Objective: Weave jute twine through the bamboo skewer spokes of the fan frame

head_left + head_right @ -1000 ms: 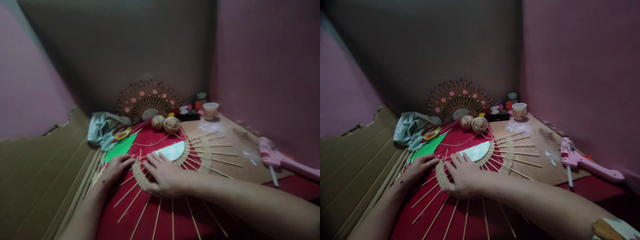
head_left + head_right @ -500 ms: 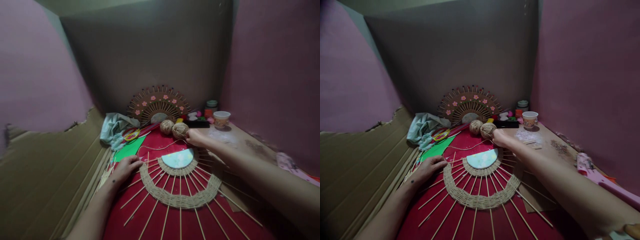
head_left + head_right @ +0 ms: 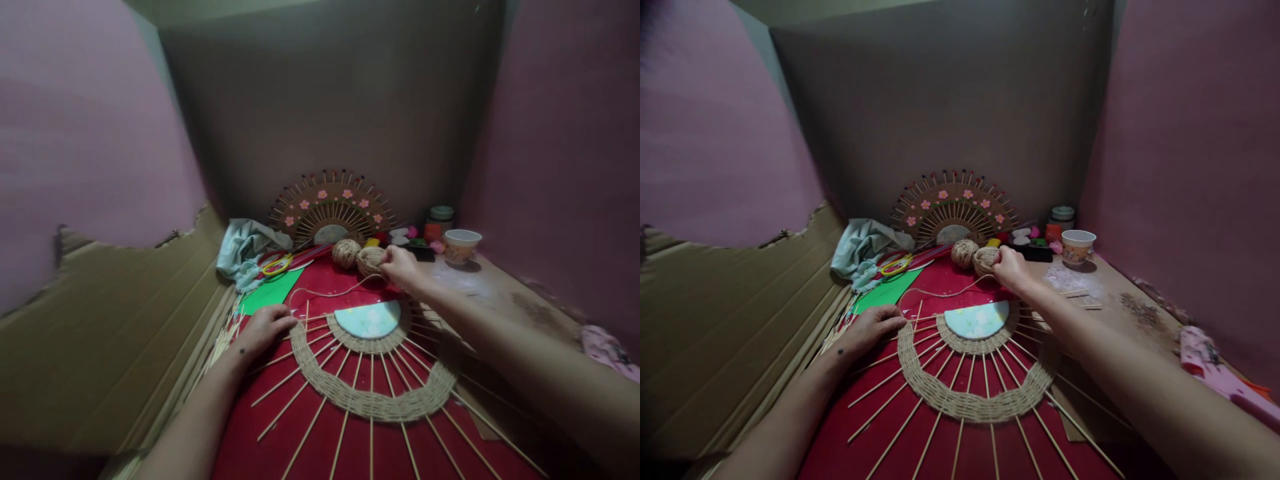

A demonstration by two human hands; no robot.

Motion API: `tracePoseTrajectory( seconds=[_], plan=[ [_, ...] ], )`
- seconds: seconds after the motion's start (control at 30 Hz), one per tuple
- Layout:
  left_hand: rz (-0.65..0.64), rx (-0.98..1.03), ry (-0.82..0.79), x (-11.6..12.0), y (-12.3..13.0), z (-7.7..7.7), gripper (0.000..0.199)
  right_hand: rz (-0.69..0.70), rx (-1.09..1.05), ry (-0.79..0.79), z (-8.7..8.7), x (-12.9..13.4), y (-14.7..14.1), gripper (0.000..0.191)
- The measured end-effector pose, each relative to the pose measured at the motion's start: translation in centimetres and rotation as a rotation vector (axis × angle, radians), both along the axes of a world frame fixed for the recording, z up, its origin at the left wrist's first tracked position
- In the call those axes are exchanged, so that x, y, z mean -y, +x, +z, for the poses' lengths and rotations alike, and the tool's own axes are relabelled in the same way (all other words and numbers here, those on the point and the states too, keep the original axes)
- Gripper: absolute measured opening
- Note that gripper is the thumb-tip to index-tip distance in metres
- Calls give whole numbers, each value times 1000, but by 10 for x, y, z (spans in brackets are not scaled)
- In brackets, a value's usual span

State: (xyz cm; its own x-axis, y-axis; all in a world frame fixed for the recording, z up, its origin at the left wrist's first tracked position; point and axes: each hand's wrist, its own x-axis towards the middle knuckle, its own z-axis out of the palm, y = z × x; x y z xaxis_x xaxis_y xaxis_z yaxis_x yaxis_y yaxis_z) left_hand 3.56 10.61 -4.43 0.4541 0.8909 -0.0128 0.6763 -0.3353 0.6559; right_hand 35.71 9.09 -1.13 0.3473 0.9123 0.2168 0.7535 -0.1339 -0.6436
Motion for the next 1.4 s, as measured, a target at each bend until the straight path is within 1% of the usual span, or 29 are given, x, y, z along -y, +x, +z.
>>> tracePoseTrajectory(
  seconds=[0.07, 0.13, 0.23, 0.33, 0.47, 0.63, 0.7, 0.77, 0.9, 0.97, 1.03, 1.13, 1.2, 1.27, 1.33, 1.4],
  plan=[
    [-7, -1, 3, -1, -1, -1, 34, 23, -58, 95, 22, -6, 2, 15],
    [-6, 0, 3, -1, -1, -1, 33, 49, -127, 178, 51, -12, 1, 17],
    [3, -3, 2, 0, 0, 1, 33, 87, -229, 289, 95, -19, -7, 18],
    [24, -1, -9, 2, 2, 3, 35, 127, -317, 382, 130, -22, -16, 18],
    [45, 8, -25, 4, 3, 4, 35, 153, -411, 602, 164, -23, -15, 23],
    [30, 5, -19, 1, 0, 0, 34, 161, -444, 924, 193, -15, -2, 24],
    [25, 3, -6, 0, 0, -1, 34, 178, -447, 1009, 202, -7, 0, 24],
    [21, 4, 4, -2, 0, -2, 34, 229, -438, 1043, 208, 4, -3, 22],
    [12, 4, 9, -2, 0, -2, 34, 436, -384, 1086, 221, 21, -18, 22],
    [10, 3, 9, -1, 0, -1, 34, 488, -320, 1123, 228, 25, -29, 22],
    [9, -3, 3, -1, 0, -1, 35, 507, -256, 1143, 234, 25, -40, 22],
    [6, -16, -13, -1, 0, -2, 35, 611, -247, 1177, 238, 22, -56, 27],
    [7, -24, -10, -2, -1, -3, 34, 693, -268, 1173, 235, 20, -67, 29],
    [6, -32, -1, -3, -1, -4, 33, 714, -268, 1102, 226, 18, -76, 31],
    [4, -36, 6, -3, -2, -5, 34, 690, -257, 1005, 212, 15, -82, 31],
    [-1, -37, 11, -3, -2, -4, 34, 700, -228, 875, 193, 11, -84, 27]
  ],
)
